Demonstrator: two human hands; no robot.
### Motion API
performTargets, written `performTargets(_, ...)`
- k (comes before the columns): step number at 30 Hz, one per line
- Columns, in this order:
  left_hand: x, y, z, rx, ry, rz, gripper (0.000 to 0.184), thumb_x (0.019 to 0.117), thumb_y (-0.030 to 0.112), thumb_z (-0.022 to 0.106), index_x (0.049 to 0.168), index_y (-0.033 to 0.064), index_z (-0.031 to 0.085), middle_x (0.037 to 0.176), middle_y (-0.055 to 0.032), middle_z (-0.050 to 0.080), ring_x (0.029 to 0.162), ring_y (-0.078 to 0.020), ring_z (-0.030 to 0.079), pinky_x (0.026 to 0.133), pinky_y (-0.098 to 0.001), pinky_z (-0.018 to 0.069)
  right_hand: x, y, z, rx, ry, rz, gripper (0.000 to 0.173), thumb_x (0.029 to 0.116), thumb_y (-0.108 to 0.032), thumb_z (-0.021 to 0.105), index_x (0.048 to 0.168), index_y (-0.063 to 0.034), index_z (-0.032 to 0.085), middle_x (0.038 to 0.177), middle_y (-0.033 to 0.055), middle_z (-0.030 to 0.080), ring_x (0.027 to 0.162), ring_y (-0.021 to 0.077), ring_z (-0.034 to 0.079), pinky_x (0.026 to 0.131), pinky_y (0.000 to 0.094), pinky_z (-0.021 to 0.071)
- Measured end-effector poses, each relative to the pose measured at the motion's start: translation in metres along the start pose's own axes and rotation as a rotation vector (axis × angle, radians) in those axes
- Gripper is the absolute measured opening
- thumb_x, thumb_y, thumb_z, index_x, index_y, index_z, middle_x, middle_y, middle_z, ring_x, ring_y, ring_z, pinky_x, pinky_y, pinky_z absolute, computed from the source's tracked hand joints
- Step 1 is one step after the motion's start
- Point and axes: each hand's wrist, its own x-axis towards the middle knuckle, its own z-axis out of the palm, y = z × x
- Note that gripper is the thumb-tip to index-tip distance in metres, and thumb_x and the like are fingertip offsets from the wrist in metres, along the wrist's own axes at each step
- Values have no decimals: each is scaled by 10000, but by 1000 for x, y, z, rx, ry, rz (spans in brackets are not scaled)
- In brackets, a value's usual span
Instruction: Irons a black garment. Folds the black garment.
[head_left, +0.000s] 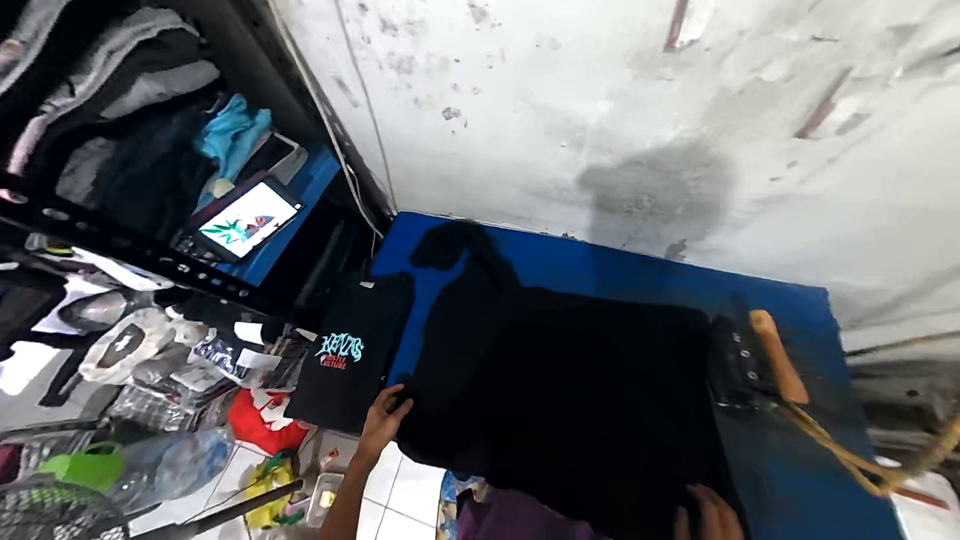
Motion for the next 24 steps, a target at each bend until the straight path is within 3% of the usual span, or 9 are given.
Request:
performTargets(3,2,0,-7,338,47,6,423,984,219,693,1312,-39,628,1155,-277,696,1079,-407,680,993,-569,501,13,16,37,-25,63,-178,468,988,-161,569,1376,100,560,1495,346,461,1390,523,456,1146,642,367)
performTargets(6,2,-3,4,473,104,12,390,998,215,667,1299,-31,641,1202,-289,679,1164,-461,639,1037,-626,457,12,57,41,-167,152,-46,596,1053,-308,421,1519,64,418,1599,276,374,1485,499,332,1167,724,220)
performTargets(8,2,-6,14,473,170,37,391,988,201,681,1300,-30,638,1226,-302,664,1192,-484,614,1042,-642,442,10,72,35,-278,101,32,671,1073,-432,328,1609,-29,301,1671,167,298,1543,453,231,1162,775,124)
performTargets(10,-3,-9,22,438,243,103,445,969,151,695,1335,-77,587,1282,-346,607,1227,-510,571,1071,-630,424,10,74,33,-314,59,66,714,1065,-472,303,1627,-36,244,1694,152,243,1564,427,178,1167,780,82)
performTargets(13,-26,-7,38,351,388,165,577,957,115,675,1405,-163,442,1365,-427,477,1234,-555,525,1047,-598,454,15,78,49,-334,171,91,812,1047,-567,236,1607,20,258,1672,209,266,1553,433,217,1157,786,94)
performTargets(16,-52,-16,54,338,482,109,599,994,160,613,1408,-211,392,1381,-453,453,1303,-567,474,1114,-572,402,17,79,61,-345,228,118,835,1039,-589,214,1599,28,277,1660,214,293,1546,431,240,1155,781,93)
performTargets(21,-64,-35,64,371,387,-51,449,1047,206,540,1274,-180,568,1206,-394,618,1166,-497,610,1054,-572,448,16,79,59,-334,229,138,826,1029,-585,255,1593,16,307,1655,197,318,1543,427,252,1149,790,92)
performTargets(24,-64,-34,49,331,335,-127,437,1066,207,521,1295,-163,564,1240,-371,619,1197,-467,607,1075,-565,440,25,63,39,-262,256,104,746,984,-489,462,1492,57,469,1570,267,423,1481,484,351,1133,807,118)
